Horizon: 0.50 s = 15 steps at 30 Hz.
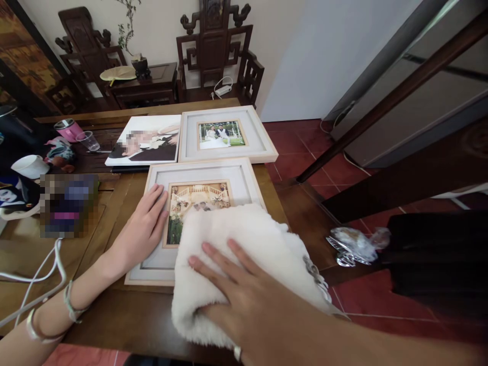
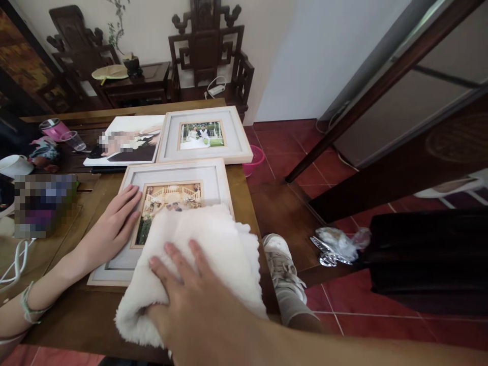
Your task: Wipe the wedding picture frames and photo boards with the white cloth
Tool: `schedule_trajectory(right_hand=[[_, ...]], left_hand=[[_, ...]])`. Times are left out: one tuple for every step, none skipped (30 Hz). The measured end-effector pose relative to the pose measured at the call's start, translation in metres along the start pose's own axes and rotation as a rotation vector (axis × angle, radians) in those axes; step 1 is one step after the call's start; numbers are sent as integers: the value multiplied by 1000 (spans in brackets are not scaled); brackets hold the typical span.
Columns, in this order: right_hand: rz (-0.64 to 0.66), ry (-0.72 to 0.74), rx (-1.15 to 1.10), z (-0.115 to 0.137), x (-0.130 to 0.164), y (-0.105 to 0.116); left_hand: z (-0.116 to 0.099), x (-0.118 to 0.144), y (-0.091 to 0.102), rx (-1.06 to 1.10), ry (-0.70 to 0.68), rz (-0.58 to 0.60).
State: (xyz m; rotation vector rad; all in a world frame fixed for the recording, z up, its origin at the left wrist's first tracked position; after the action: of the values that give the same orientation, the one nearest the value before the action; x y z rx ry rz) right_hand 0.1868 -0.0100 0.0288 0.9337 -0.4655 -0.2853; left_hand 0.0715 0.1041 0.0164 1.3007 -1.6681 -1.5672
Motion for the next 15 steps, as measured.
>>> schedule_trajectory(right_hand=[[-12, -5, 18, -6, -3, 3], [-25, -24, 47, -15, -6, 6], [-42, -56, 89, -28, -10, 12], [-62, -98, 143, -44, -15, 19], [-94, -147, 206, -61, -19, 28], [-141, -192, 281, -77, -22, 39], [-188, -216, 362, -91, -25, 51], [-256, -223, 441, -102, -27, 65], [-312, -224, 505, -110, -28, 76], [-354, -215, 553, -116, -30, 85], [-375, -205, 582, -121, -32, 91], [-377, -200, 595, -125, -35, 93], [-367, -199, 598, -127, -37, 94], [-353, -203, 597, -127, -39, 93], [-339, -217, 592, -125, -41, 91]], left_hand=[[0, 0, 0, 1, 1, 3], [0, 0, -1, 2, 0, 5], [0, 0, -1, 2, -2, 6], [0, 1, -1, 0, -5, 7], [0, 1, -1, -1, -9, 6], [0, 1, 0, -2, -11, 7], [0, 1, 0, -1, -13, 10], [0, 1, 0, 2, -12, 11], [0, 1, 0, 5, -11, 13], [0, 1, 0, 9, -9, 15], [1, 0, 0, 12, -7, 17], [1, 0, 0, 15, -4, 19], [1, 0, 0, 17, -2, 20], [1, -1, 0, 19, 1, 22], [1, -1, 0, 21, 2, 23]])
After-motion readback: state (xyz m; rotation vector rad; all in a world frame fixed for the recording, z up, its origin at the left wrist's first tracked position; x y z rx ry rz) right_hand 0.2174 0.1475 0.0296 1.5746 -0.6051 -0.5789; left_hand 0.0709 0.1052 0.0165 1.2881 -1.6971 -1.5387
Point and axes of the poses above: each hand's wrist, its own x-axis away from the middle knuckle, its own y-axis out of the back of the hand, z = x × y, the point moved 10 cm from there along -x, towards the middle knuckle, and after that the axes turned 4 degrees about -x, right-handed, at the moved point
